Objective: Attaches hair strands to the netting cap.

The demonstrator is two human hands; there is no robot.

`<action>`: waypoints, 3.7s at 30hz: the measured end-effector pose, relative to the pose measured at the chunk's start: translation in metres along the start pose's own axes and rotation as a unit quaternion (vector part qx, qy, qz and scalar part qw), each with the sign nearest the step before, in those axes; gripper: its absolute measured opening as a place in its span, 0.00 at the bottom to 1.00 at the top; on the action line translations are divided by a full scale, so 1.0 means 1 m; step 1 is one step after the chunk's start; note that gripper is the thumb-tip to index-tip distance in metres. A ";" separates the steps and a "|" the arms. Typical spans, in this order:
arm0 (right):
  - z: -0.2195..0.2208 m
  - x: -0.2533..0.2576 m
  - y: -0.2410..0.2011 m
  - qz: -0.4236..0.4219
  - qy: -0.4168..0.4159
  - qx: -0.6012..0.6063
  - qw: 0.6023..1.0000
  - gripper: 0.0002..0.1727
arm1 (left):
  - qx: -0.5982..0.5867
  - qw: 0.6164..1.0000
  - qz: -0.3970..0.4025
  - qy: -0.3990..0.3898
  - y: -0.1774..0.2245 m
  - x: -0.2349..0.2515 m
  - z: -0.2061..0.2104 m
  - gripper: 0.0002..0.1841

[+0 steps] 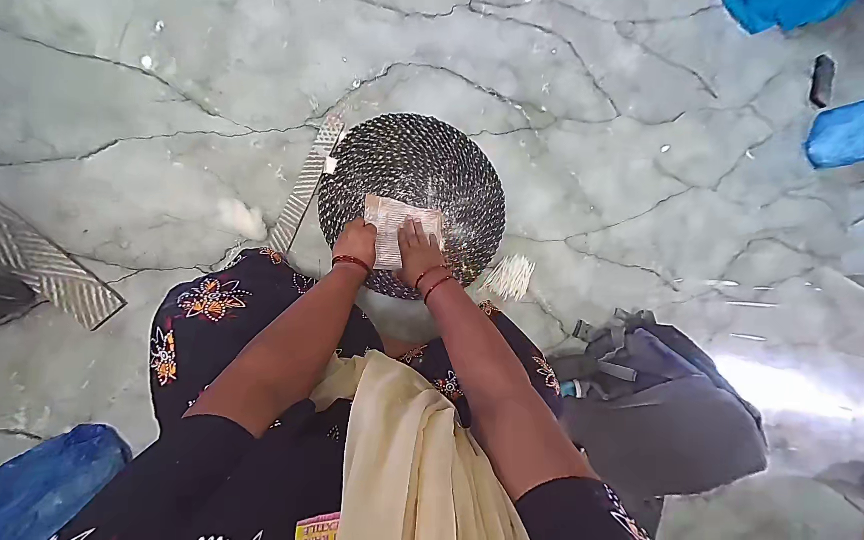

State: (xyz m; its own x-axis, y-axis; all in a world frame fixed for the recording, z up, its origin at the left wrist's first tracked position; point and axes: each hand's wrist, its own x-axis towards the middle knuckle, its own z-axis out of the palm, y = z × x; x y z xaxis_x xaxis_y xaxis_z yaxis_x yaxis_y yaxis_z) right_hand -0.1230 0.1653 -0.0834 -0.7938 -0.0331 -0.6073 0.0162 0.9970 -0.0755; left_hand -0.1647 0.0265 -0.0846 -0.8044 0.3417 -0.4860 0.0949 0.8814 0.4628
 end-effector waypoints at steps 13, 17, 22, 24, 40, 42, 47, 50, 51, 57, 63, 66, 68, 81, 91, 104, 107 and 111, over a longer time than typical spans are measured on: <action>-0.023 -0.018 -0.012 0.022 -0.009 0.025 0.999 0.75 | -0.012 1.000 0.000 0.005 0.001 -0.003 -0.005 0.18; -0.005 -0.006 -0.017 0.024 -0.003 0.007 1.000 0.63 | -0.006 1.000 -0.011 -0.005 0.003 0.002 -0.005 0.18; 0.031 -0.017 -0.037 0.041 0.082 0.043 0.995 0.35 | -0.013 0.999 -0.047 -0.002 0.004 -0.002 -0.003 0.21; 0.029 -0.018 -0.048 0.075 0.077 0.038 0.993 0.32 | -0.007 0.999 -0.037 0.003 0.003 -0.001 -0.001 0.21; 0.058 -0.024 -0.045 0.028 0.109 0.046 0.993 0.33 | -0.013 0.997 -0.074 -0.031 0.002 -0.013 0.001 0.24; 0.036 -0.028 -0.057 0.078 0.110 0.089 0.987 0.31 | 0.003 0.996 -0.075 -0.045 0.012 -0.017 -0.010 0.24; -0.017 -0.030 -0.056 0.082 0.043 0.105 0.990 0.58 | -0.024 0.997 -0.067 -0.014 0.007 -0.015 -0.018 0.24; -0.019 -0.021 -0.049 0.053 0.008 0.081 0.995 0.57 | -0.015 0.997 -0.070 -0.003 0.007 -0.007 -0.012 0.24; -0.012 -0.018 -0.048 0.049 0.008 0.078 0.996 0.52 | -0.008 0.997 -0.073 -0.006 0.007 -0.005 -0.009 0.24; 0.032 -0.026 -0.063 0.076 0.055 0.106 0.990 0.34 | 0.048 0.995 -0.081 -0.022 0.008 -0.007 -0.005 0.27; -0.001 -0.032 -0.063 0.051 0.060 0.116 0.990 0.51 | 0.034 0.997 -0.065 -0.017 0.008 -0.011 -0.010 0.21; -0.002 -0.026 -0.048 0.042 0.028 0.113 0.992 0.58 | 0.053 0.997 -0.059 -0.012 0.008 -0.007 -0.006 0.23; 0.001 -0.020 -0.041 0.028 0.041 0.131 0.990 0.51 | 0.070 0.996 -0.062 -0.004 0.009 -0.004 -0.006 0.23; -0.006 -0.021 -0.035 0.017 0.046 0.129 0.990 0.39 | 0.134 0.990 -0.034 -0.007 0.006 -0.006 0.000 0.21; 0.014 -0.030 -0.049 0.035 0.104 0.143 0.984 0.26 | 0.153 0.987 -0.048 0.001 0.005 -0.008 0.003 0.21; 0.018 -0.029 -0.048 0.039 0.069 0.199 0.977 0.26 | 0.121 0.990 -0.068 0.004 0.007 -0.009 0.003 0.19; 0.012 -0.035 -0.055 0.035 0.089 0.169 0.981 0.20 | 0.159 0.985 -0.061 -0.006 0.008 -0.013 0.003 0.18; 0.008 -0.031 -0.047 0.035 0.107 0.220 0.969 0.47 | 0.123 0.991 -0.047 0.005 0.009 -0.014 -0.004 0.20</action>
State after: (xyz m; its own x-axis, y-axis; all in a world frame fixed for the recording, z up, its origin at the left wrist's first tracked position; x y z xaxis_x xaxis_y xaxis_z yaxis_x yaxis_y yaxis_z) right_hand -0.0945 0.1186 -0.0677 -0.8886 0.0970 -0.4484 0.2960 0.8679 -0.3988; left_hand -0.1546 0.0281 -0.0703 -0.8224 0.2521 -0.5101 0.1583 0.9625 0.2204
